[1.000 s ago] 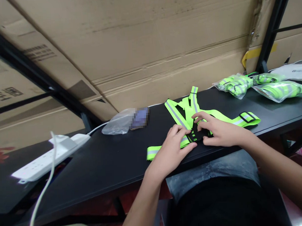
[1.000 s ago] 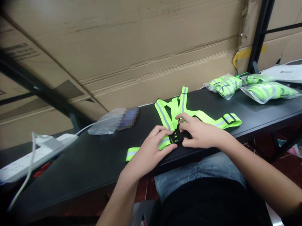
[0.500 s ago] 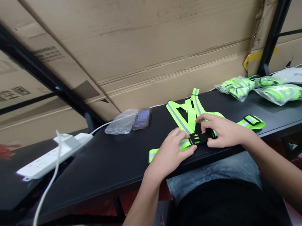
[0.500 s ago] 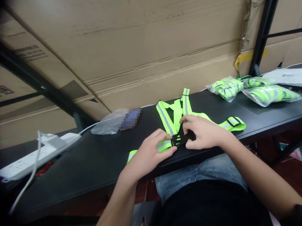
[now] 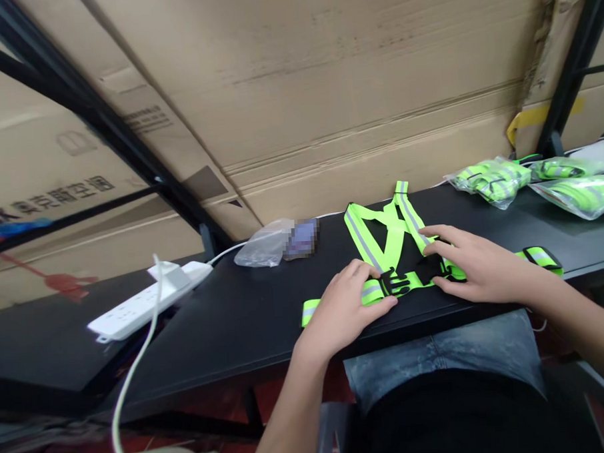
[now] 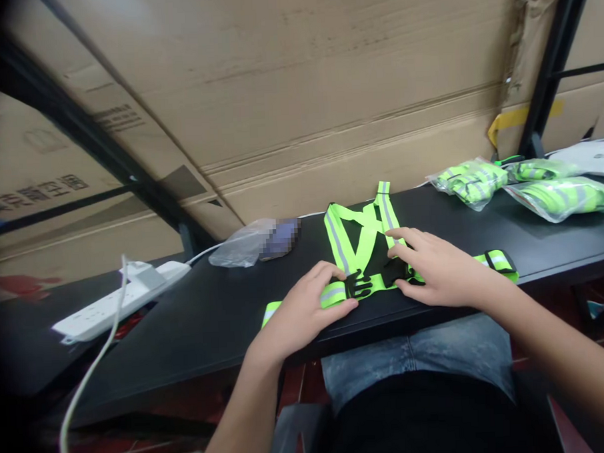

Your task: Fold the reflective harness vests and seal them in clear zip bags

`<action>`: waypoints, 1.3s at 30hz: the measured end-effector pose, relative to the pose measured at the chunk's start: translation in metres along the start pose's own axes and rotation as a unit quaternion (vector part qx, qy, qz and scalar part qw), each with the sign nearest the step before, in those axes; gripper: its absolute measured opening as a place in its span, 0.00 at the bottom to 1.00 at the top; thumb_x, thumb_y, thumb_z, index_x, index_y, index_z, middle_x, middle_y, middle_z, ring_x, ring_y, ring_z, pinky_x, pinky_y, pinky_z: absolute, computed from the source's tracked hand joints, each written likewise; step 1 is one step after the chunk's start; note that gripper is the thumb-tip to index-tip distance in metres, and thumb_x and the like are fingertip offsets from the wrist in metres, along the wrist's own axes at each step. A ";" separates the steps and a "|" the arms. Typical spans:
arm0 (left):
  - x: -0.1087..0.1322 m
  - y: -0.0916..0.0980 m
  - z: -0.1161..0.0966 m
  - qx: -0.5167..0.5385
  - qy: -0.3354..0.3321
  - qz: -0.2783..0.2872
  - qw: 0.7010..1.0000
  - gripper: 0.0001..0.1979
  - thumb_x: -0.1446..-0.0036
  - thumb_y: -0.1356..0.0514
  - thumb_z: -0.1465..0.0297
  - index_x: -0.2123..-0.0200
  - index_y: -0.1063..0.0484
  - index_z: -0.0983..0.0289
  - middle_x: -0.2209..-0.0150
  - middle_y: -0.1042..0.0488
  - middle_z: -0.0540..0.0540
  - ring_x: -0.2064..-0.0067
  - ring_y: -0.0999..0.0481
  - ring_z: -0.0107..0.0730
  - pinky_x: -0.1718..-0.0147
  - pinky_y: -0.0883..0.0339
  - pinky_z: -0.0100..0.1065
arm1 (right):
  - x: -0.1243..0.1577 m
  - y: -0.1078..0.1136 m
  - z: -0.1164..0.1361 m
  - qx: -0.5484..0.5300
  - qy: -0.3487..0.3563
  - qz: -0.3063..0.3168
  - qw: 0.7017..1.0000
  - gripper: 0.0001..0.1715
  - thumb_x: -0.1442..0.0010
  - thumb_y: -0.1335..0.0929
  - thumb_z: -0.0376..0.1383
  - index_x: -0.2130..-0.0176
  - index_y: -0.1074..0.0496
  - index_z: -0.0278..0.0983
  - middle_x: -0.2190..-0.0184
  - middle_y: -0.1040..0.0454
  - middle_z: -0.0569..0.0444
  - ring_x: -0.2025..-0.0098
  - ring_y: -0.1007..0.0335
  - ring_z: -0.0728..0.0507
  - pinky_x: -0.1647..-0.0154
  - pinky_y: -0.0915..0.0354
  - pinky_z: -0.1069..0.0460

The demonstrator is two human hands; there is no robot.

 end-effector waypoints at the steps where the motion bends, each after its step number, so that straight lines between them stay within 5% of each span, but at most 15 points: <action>1: -0.001 -0.001 0.000 -0.012 0.001 0.000 1.000 0.19 0.40 0.38 0.54 0.52 0.32 0.59 0.51 0.28 0.54 0.50 0.28 0.44 0.51 0.35 0.43 | 0.004 0.001 0.000 0.012 0.001 -0.009 1.000 0.18 0.37 0.34 0.42 0.50 0.31 0.36 0.38 0.38 0.39 0.40 0.36 0.32 0.43 0.36 0.38; 5: -0.002 -0.004 -0.002 -0.045 -0.005 0.009 0.999 0.24 0.40 0.39 0.52 0.46 0.31 0.58 0.50 0.28 0.55 0.49 0.29 0.46 0.50 0.36 0.44 | 0.009 0.000 -0.004 0.002 -0.027 0.006 1.000 0.24 0.34 0.35 0.49 0.46 0.30 0.38 0.44 0.32 0.41 0.44 0.34 0.33 0.46 0.36 0.38; 10: -0.002 -0.002 -0.005 -0.009 -0.012 0.002 1.000 0.19 0.34 0.46 0.55 0.48 0.28 0.59 0.53 0.28 0.54 0.50 0.28 0.40 0.51 0.37 0.39 | 0.002 -0.002 -0.007 -0.066 -0.046 0.033 0.996 0.24 0.31 0.40 0.51 0.49 0.25 0.40 0.55 0.26 0.46 0.52 0.30 0.37 0.49 0.37 0.40; 15: -0.003 0.001 -0.006 0.037 -0.006 0.007 0.999 0.18 0.30 0.53 0.59 0.59 0.26 0.61 0.58 0.29 0.53 0.55 0.28 0.37 0.55 0.39 0.37 | 0.000 0.000 -0.017 -0.163 -0.130 -0.017 0.978 0.23 0.28 0.44 0.47 0.51 0.28 0.38 0.57 0.23 0.48 0.57 0.27 0.40 0.55 0.36 0.46; 24: -0.003 0.001 0.000 0.075 0.039 -0.043 0.995 0.18 0.29 0.55 0.62 0.68 0.34 0.62 0.68 0.33 0.50 0.65 0.32 0.34 0.64 0.43 0.37 | 0.004 -0.002 -0.024 -0.167 -0.212 -0.035 0.962 0.18 0.28 0.45 0.46 0.53 0.34 0.39 0.78 0.35 0.59 0.75 0.38 0.45 0.72 0.43 0.51; 28: -0.003 0.001 -0.002 0.043 0.025 -0.032 0.998 0.21 0.29 0.56 0.60 0.64 0.28 0.62 0.64 0.30 0.52 0.62 0.30 0.35 0.60 0.39 0.37 | 0.004 0.000 -0.022 -0.163 -0.156 -0.057 0.973 0.21 0.29 0.42 0.46 0.50 0.29 0.39 0.68 0.25 0.53 0.67 0.30 0.44 0.64 0.38 0.49; 33: -0.001 -0.002 -0.006 -0.006 -0.041 0.021 0.999 0.21 0.33 0.46 0.58 0.40 0.31 0.54 0.51 0.30 0.54 0.49 0.31 0.40 0.47 0.38 0.40 | 0.002 -0.001 -0.009 -0.113 0.016 0.017 0.993 0.20 0.33 0.35 0.50 0.52 0.22 0.44 0.53 0.25 0.49 0.52 0.28 0.40 0.50 0.39 0.44; 39: -0.001 -0.003 -0.004 -0.017 -0.045 0.042 0.998 0.22 0.31 0.51 0.56 0.38 0.33 0.50 0.52 0.31 0.54 0.50 0.31 0.40 0.46 0.37 0.44 | 0.003 -0.002 -0.007 -0.083 0.027 0.054 0.995 0.22 0.35 0.34 0.49 0.48 0.24 0.43 0.48 0.27 0.47 0.46 0.31 0.37 0.46 0.40 0.41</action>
Point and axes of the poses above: each hand's wrist, its own x-axis away from the middle knuckle, its own y-axis out of the back of the hand, z = x × y, the point moved 3 cm from there along -x, towards the middle knuckle
